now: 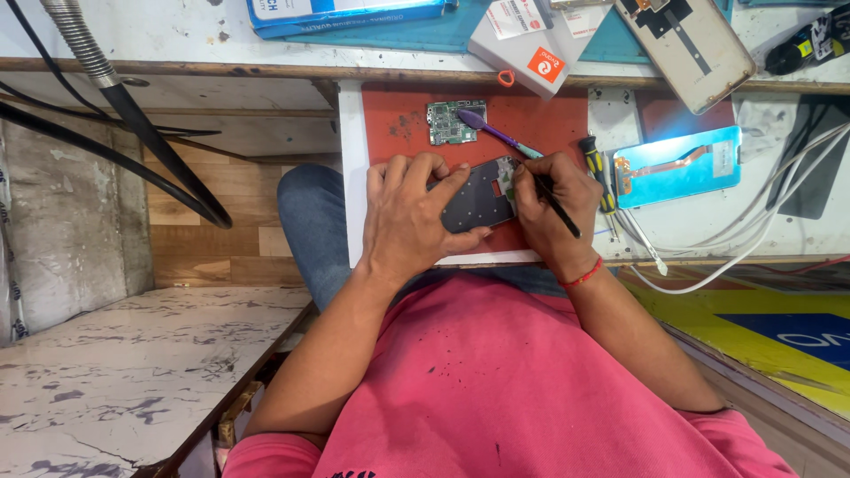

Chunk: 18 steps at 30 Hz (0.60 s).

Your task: The person disassembles a smartphone, removes the back cover and battery, and uses a screwdriver to remove screws from the internal frame. They then reassemble the device by reconnecting ribbon cables and securing components.

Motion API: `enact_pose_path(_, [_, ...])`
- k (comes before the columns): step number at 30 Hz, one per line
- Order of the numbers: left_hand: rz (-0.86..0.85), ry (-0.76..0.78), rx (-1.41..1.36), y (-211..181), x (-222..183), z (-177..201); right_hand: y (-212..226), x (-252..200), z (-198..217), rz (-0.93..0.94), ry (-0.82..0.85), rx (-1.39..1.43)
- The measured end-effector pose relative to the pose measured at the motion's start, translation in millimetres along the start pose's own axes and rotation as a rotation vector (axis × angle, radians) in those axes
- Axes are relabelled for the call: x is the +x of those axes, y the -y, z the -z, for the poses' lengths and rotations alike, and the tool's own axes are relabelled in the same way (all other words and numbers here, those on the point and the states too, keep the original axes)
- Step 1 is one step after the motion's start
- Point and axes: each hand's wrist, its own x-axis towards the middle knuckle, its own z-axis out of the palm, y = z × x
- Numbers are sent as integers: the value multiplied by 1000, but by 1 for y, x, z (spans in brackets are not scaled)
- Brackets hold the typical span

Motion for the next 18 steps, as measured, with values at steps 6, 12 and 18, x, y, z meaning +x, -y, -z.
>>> enact_pose_path(6, [-12,-6,-1,1,0,-1,-5,-5,21,-247,25,498])
enact_pose_path(12, [-24,15,10,1,2,1,-7,-2,32,35,120,6])
enact_pose_path(18, [-18,27,40,-2,1,4,-3,6,22,130,160,8])
